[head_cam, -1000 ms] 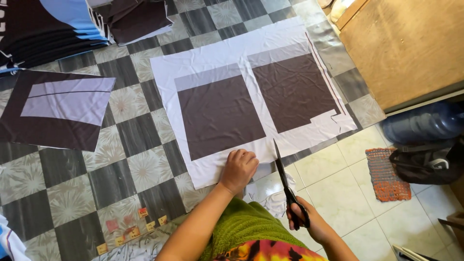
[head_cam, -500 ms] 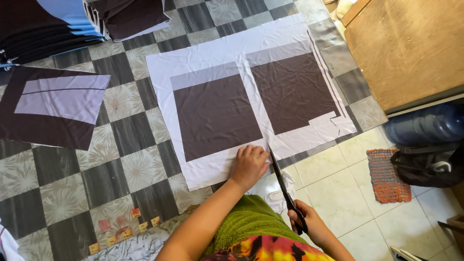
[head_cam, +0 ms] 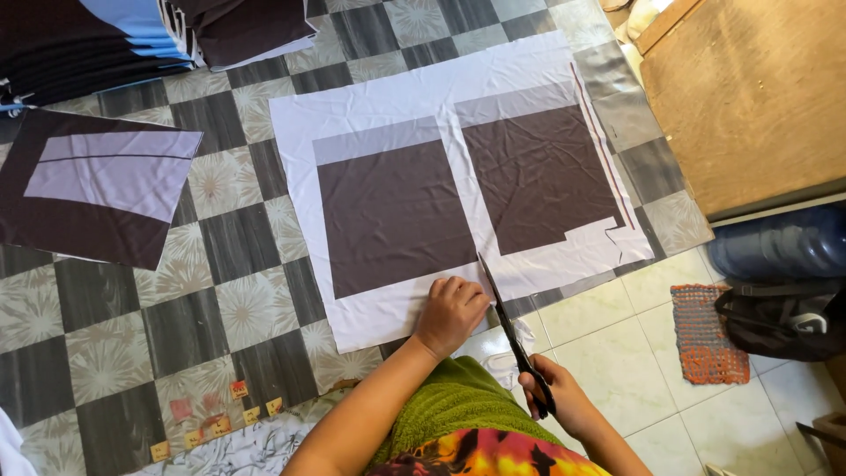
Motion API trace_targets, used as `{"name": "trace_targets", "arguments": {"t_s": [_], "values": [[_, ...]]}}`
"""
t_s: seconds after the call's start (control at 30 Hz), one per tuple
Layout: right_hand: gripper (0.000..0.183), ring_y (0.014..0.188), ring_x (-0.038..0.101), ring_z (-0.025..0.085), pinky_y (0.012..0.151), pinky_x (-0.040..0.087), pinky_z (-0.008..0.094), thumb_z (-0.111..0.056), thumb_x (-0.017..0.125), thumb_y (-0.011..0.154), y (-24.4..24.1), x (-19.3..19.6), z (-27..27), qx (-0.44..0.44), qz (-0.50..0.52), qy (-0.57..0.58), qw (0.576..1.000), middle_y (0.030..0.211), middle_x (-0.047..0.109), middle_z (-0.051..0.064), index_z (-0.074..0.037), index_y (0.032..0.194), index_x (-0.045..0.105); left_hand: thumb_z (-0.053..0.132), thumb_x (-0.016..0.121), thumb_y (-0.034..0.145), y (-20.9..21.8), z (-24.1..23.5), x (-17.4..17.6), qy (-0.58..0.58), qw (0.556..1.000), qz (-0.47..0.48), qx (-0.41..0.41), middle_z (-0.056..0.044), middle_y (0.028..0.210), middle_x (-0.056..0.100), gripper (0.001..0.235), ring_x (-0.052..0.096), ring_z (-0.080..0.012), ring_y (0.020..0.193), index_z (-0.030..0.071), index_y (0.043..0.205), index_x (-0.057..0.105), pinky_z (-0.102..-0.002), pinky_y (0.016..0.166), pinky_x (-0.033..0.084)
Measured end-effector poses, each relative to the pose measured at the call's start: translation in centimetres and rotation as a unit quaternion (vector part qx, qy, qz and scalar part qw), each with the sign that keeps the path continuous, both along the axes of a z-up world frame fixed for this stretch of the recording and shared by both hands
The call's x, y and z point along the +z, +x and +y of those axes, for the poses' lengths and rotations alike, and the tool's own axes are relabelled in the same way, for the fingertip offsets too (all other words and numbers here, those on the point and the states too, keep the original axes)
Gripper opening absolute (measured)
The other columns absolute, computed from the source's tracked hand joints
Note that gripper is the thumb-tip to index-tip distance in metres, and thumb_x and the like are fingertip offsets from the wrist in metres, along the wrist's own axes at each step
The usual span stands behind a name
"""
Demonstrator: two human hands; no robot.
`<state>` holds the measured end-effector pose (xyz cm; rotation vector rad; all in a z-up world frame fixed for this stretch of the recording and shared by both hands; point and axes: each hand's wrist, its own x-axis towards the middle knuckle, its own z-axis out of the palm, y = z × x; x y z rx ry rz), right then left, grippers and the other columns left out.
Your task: The person lays out a large white fabric with brown patterned sections on a tiled floor. Using large scissors, they cut along the marked lines to separate the patterned pieces from the surrounding white fabric. The cut pieces are set aside as the person continues cutting the remaining sections.
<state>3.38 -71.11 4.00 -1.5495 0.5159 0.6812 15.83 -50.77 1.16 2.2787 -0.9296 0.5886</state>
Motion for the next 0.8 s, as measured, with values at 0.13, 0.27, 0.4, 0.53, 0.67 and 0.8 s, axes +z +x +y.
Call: {"name": "trace_targets", "arguments": {"t_s": [0.13, 0.27, 0.4, 0.53, 0.67, 0.8], "values": [[0.033, 0.038, 0.049, 0.019, 0.037, 0.034, 0.029, -0.029, 0.072, 0.079, -0.7, -1.8, -1.1, -0.015, 0.010, 0.004, 1.000, 0.050, 0.051, 0.010, -0.007, 0.076, 0.047, 0.015, 0.072, 0.082, 0.1, 0.1, -0.1, 0.010, 1.000, 0.019, -0.004, -0.003, 0.090, 0.062, 0.010, 0.054, -0.0221, 0.082, 0.014, 0.089, 0.064, -0.035, 0.072, 0.041], [0.037, 0.043, 0.051, 0.020, 0.041, 0.036, 0.029, -0.037, 0.067, 0.079, 0.7, 0.1, -0.6, 0.012, 0.012, 0.016, 1.000, 0.058, 0.053, 0.010, -0.006, 0.076, 0.048, 0.012, 0.072, 0.080, 0.0, 0.2, -0.2, -0.009, 1.000, 0.005, -0.014, -0.004, 0.091, 0.062, 0.014, 0.053, -0.0231, 0.082, 0.013, 0.091, 0.064, -0.036, 0.072, 0.040], [0.038, 0.042, 0.055, 0.021, 0.040, 0.034, 0.029, -0.039, 0.063, 0.082, 2.0, -0.8, -0.6, 0.027, -0.004, 0.043, 0.999, 0.062, 0.055, 0.011, -0.004, 0.078, 0.048, 0.010, 0.071, 0.081, 0.0, 0.2, 0.4, -0.021, 1.000, -0.013, -0.018, -0.003, 0.089, 0.060, 0.012, 0.052, -0.0228, 0.080, 0.011, 0.086, 0.060, -0.036, 0.072, 0.040], [0.038, 0.045, 0.057, 0.021, 0.043, 0.036, 0.028, -0.041, 0.062, 0.081, 2.9, 0.1, -0.1, 0.039, 0.002, 0.039, 0.998, 0.064, 0.057, 0.010, -0.005, 0.079, 0.050, 0.009, 0.071, 0.080, 0.0, 0.2, 0.1, -0.014, 1.000, -0.006, -0.023, -0.003, 0.090, 0.060, 0.013, 0.051, -0.0228, 0.081, 0.011, 0.087, 0.061, -0.036, 0.073, 0.040], [0.038, 0.043, 0.054, 0.021, 0.041, 0.039, 0.030, -0.040, 0.064, 0.081, 2.6, -0.4, 0.0, 0.021, 0.005, 0.031, 0.999, 0.061, 0.054, 0.010, -0.005, 0.077, 0.048, 0.010, 0.071, 0.081, 0.1, 0.2, 0.3, -0.019, 1.000, -0.013, -0.017, -0.003, 0.091, 0.060, 0.012, 0.052, -0.0226, 0.080, 0.010, 0.086, 0.060, -0.036, 0.073, 0.040], [0.036, 0.041, 0.050, 0.021, 0.040, 0.038, 0.030, -0.037, 0.065, 0.081, 1.8, -1.8, -0.5, 0.007, -0.010, 0.033, 0.999, 0.055, 0.052, 0.010, -0.006, 0.076, 0.046, 0.010, 0.069, 0.082, 0.1, 0.1, 0.3, -0.019, 1.000, -0.015, -0.014, -0.003, 0.089, 0.060, 0.010, 0.051, -0.0219, 0.078, 0.011, 0.085, 0.059, -0.036, 0.073, 0.040]]}}
